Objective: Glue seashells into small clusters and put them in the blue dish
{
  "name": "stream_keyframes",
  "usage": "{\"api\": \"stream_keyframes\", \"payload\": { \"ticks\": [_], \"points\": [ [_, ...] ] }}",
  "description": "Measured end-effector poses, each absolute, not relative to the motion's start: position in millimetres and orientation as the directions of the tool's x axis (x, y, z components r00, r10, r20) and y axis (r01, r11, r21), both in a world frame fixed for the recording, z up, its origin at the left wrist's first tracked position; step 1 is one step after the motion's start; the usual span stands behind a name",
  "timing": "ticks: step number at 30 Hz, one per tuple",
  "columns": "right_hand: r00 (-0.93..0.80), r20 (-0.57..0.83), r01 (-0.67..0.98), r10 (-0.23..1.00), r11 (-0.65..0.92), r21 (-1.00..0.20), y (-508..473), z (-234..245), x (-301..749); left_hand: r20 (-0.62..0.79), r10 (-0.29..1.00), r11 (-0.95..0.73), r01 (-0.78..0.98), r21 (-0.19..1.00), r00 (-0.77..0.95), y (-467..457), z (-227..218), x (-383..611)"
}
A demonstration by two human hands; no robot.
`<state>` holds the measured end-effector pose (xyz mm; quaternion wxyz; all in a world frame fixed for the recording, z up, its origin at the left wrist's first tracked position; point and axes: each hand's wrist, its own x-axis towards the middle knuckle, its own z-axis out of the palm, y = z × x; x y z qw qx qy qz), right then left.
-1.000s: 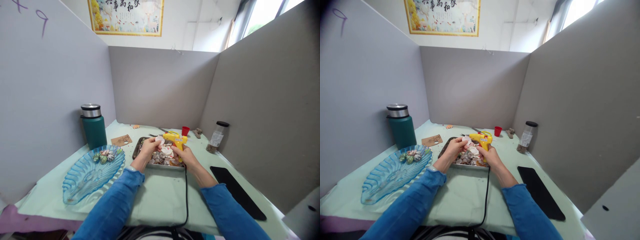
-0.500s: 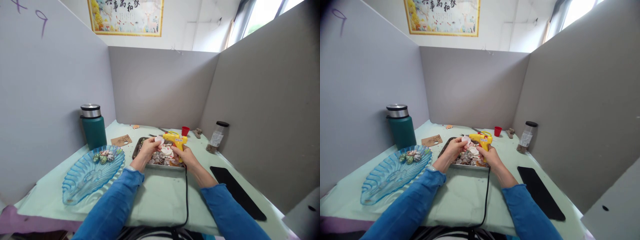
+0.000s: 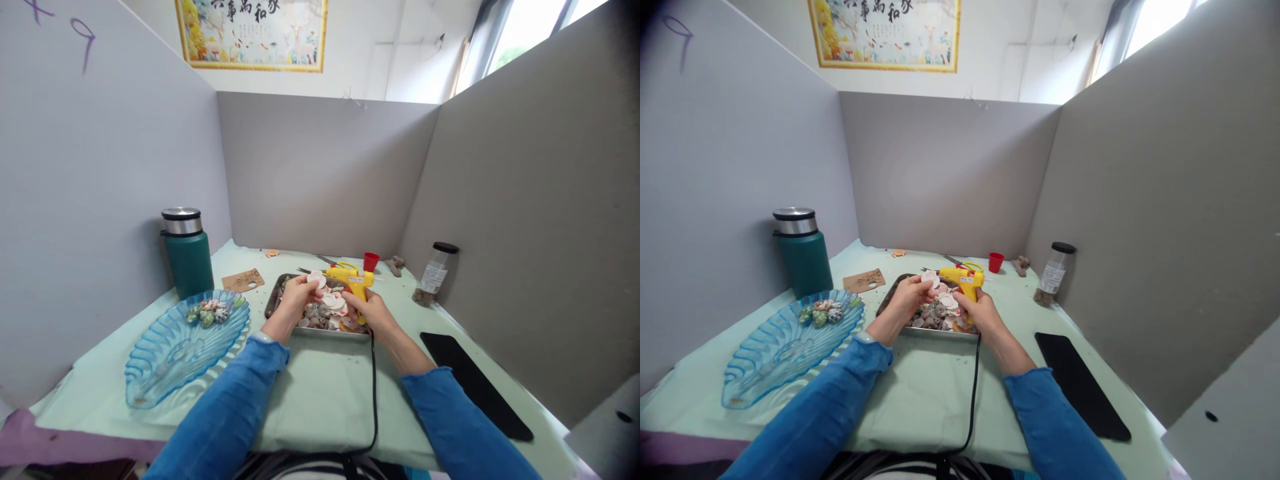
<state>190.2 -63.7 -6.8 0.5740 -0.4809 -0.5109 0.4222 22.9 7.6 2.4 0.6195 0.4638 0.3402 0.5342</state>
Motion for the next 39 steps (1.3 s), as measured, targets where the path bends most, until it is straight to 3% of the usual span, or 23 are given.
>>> {"api": "stream_keyframes", "payload": {
  "ticks": [4,13,19,30,39],
  "points": [
    [0.133,0.201,0.023,0.970,0.200,-0.980,-65.1,-5.1,189.3,0.053,0.988,-0.003,-0.322,0.947,0.148,8.3,1.0,23.5],
    [0.130,0.198,0.040,0.972,0.195,-0.980,-60.8,-10.1,191.5,0.152,0.955,-0.074,-0.296,0.952,0.253,5.5,-1.1,25.0],
    [0.128,0.237,0.053,0.963,0.232,-0.971,-60.3,-11.9,191.9,0.098,0.969,-0.028,-0.290,0.957,0.228,7.6,-1.1,25.5],
    [0.131,0.221,0.066,0.967,0.214,-0.975,-64.2,-5.8,188.4,0.119,0.964,-0.019,-0.381,0.924,0.239,4.6,4.2,23.4],
    [0.106,0.212,0.013,0.972,0.212,-0.977,-63.7,-6.9,189.2,0.147,0.925,-0.012,-0.360,0.933,0.351,1.0,5.4,21.9]
  ]
}}
